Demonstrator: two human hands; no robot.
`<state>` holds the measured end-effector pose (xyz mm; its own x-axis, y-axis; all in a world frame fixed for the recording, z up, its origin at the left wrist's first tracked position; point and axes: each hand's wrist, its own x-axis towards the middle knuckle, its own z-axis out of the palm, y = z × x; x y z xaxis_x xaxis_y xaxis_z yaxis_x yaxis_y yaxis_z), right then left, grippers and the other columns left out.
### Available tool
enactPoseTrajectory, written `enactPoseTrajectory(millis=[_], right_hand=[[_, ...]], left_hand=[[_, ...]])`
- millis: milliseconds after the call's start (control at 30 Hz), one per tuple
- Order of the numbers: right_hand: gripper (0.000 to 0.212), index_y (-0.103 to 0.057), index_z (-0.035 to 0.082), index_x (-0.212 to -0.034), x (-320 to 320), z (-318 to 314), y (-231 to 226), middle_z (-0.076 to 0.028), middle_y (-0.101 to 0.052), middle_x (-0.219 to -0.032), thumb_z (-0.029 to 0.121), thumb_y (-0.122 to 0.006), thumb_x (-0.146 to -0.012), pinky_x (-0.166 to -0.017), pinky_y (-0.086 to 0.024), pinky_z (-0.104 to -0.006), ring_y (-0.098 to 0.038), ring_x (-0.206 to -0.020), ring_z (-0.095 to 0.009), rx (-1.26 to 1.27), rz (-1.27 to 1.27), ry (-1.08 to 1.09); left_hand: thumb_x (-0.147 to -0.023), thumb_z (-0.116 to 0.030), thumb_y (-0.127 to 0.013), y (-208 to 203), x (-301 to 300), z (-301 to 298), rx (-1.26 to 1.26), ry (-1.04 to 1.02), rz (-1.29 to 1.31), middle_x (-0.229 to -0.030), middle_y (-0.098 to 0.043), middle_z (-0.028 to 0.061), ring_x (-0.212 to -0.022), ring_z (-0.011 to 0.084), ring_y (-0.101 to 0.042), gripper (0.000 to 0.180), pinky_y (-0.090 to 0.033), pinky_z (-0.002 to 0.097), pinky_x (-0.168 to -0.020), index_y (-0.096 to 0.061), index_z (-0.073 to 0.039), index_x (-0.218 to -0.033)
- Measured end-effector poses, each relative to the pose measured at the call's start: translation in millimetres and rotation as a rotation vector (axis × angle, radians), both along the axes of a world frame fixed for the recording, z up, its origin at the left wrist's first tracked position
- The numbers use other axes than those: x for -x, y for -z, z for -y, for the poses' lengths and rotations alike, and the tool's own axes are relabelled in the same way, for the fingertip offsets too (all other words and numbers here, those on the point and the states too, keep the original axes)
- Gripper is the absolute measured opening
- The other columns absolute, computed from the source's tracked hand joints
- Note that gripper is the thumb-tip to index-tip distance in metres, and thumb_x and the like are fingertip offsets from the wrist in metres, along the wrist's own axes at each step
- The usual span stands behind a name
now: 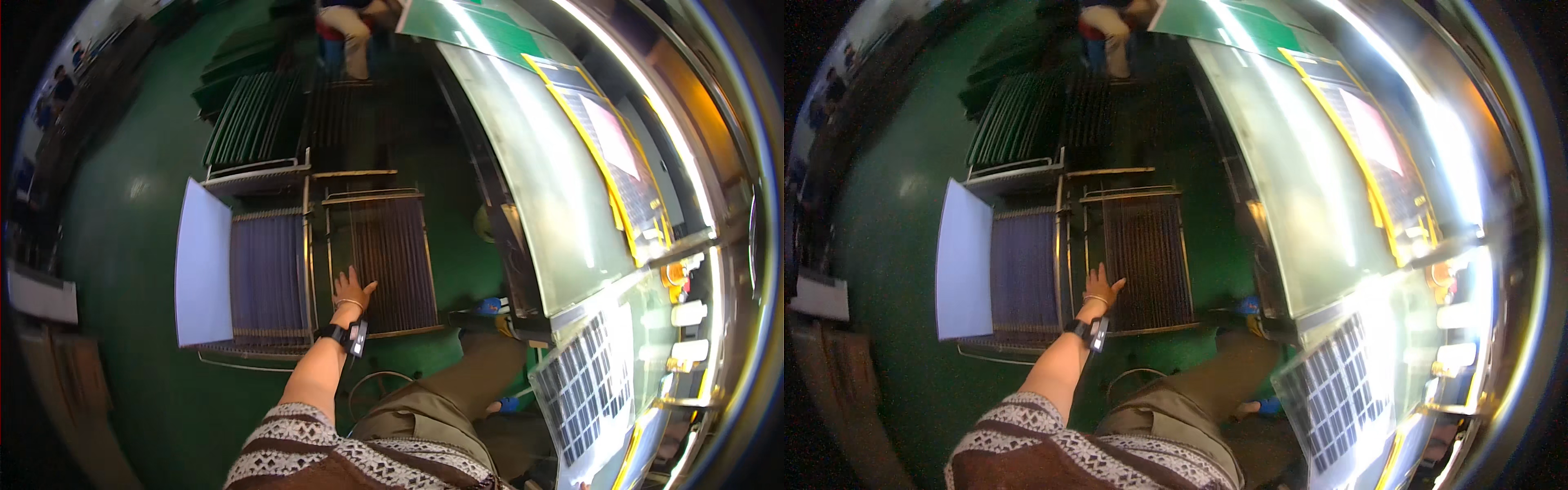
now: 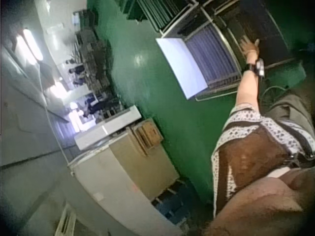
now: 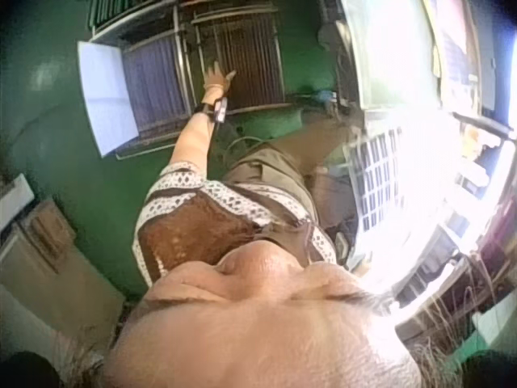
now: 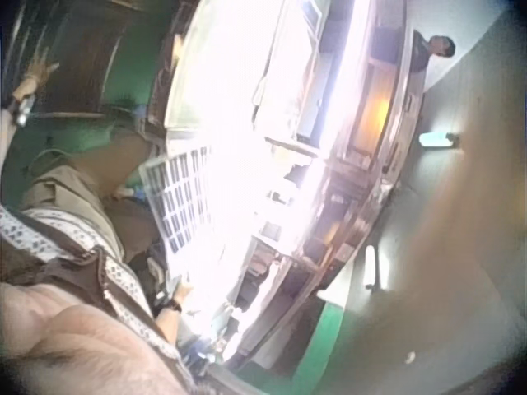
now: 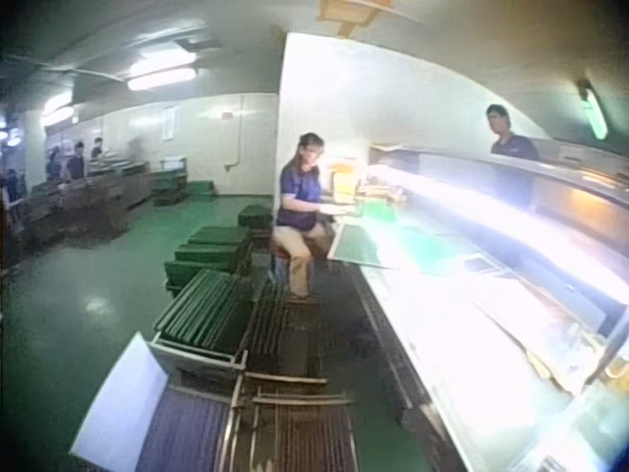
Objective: Sort and stack mesh panels onto metal racks in an industrial setting.
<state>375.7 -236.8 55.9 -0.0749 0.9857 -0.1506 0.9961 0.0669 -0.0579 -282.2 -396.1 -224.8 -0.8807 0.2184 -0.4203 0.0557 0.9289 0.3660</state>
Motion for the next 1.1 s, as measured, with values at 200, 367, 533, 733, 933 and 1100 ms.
enactPoseTrajectory(millis=[200, 367, 533, 733, 933, 1100], right_hand=[[0.031, -0.054, -0.006, -0.112, -72, -12, 43, -0.014, -0.058, -0.108, 0.004, -0.052, -0.082, -0.087, -0.042, -0.0289, -0.055, -0.098, -0.021, -0.250, -0.824, 0.450], [0.043, -0.047, -0.003, -0.120, -42, 3, 33, -0.014, -0.055, -0.100, 0.001, -0.057, -0.078, -0.066, -0.051, -0.0264, -0.057, -0.076, -0.016, -0.316, -1.170, 0.718], [0.017, -0.054, -0.001, -0.098, -13, 36, 5, -0.004, -0.054, -0.068, 0.004, -0.055, -0.081, -0.041, -0.041, -0.0207, -0.050, -0.051, -0.008, -0.164, -1.082, 0.673], [0.015, -0.052, -0.006, -0.096, -12, 38, 23, -0.010, -0.059, -0.078, -0.003, -0.053, -0.082, -0.061, -0.054, -0.0282, -0.059, -0.062, -0.015, -0.315, -1.262, 0.706], [0.005, -0.056, -0.002, -0.083, -42, 52, 33, -0.007, -0.060, -0.075, 0.001, -0.059, -0.079, -0.056, -0.049, -0.0245, -0.059, -0.062, -0.013, -0.321, -1.201, 0.827], [0.007, -0.059, 0.003, -0.075, -33, 55, 34, -0.006, -0.054, -0.073, 0.006, -0.064, -0.073, -0.060, -0.044, -0.0290, -0.053, -0.064, -0.017, -0.482, -0.749, 0.672]], left_hand=[[-0.086, -0.044, -0.054, -151, -104, -81, -0.860, 0.308, 0.380, -0.098, -0.063, 0.0145, -0.083, 0.0247, -0.064, 0.057, -0.049, 0.0307, -0.071, -0.047, 0.001, -0.120], [-0.089, -0.034, -0.052, -218, -190, -137, -0.882, 0.430, 0.909, -0.082, -0.064, 0.0092, -0.058, 0.0142, -0.061, 0.041, -0.046, 0.0245, -0.047, -0.051, 0.001, -0.110], [-0.081, -0.005, -0.058, -221, -211, -155, -0.885, 0.529, 0.502, -0.070, -0.060, 0.0057, -0.056, 0.0086, -0.056, 0.010, -0.045, 0.0221, -0.044, -0.060, 0.002, -0.088], [-0.082, 0.001, -0.055, -243, -212, -187, -0.999, 0.673, 0.410, -0.071, -0.057, 0.0020, -0.053, 0.0063, -0.053, 0.023, -0.040, 0.0177, -0.045, -0.055, 0.000, -0.105], [-0.086, -0.001, -0.053, -241, -230, -217, -0.975, 0.745, 0.441, -0.077, -0.061, 0.0058, -0.057, 0.0069, -0.055, 0.022, -0.043, 0.0169, -0.047, -0.054, 0.001, -0.107], [-0.088, -0.006, -0.053, -234, -224, -212, -0.908, 0.682, 0.437, -0.079, -0.061, 0.0052, -0.060, 0.0065, -0.056, 0.023, -0.046, 0.0173, -0.051, -0.056, 0.001, -0.110]])
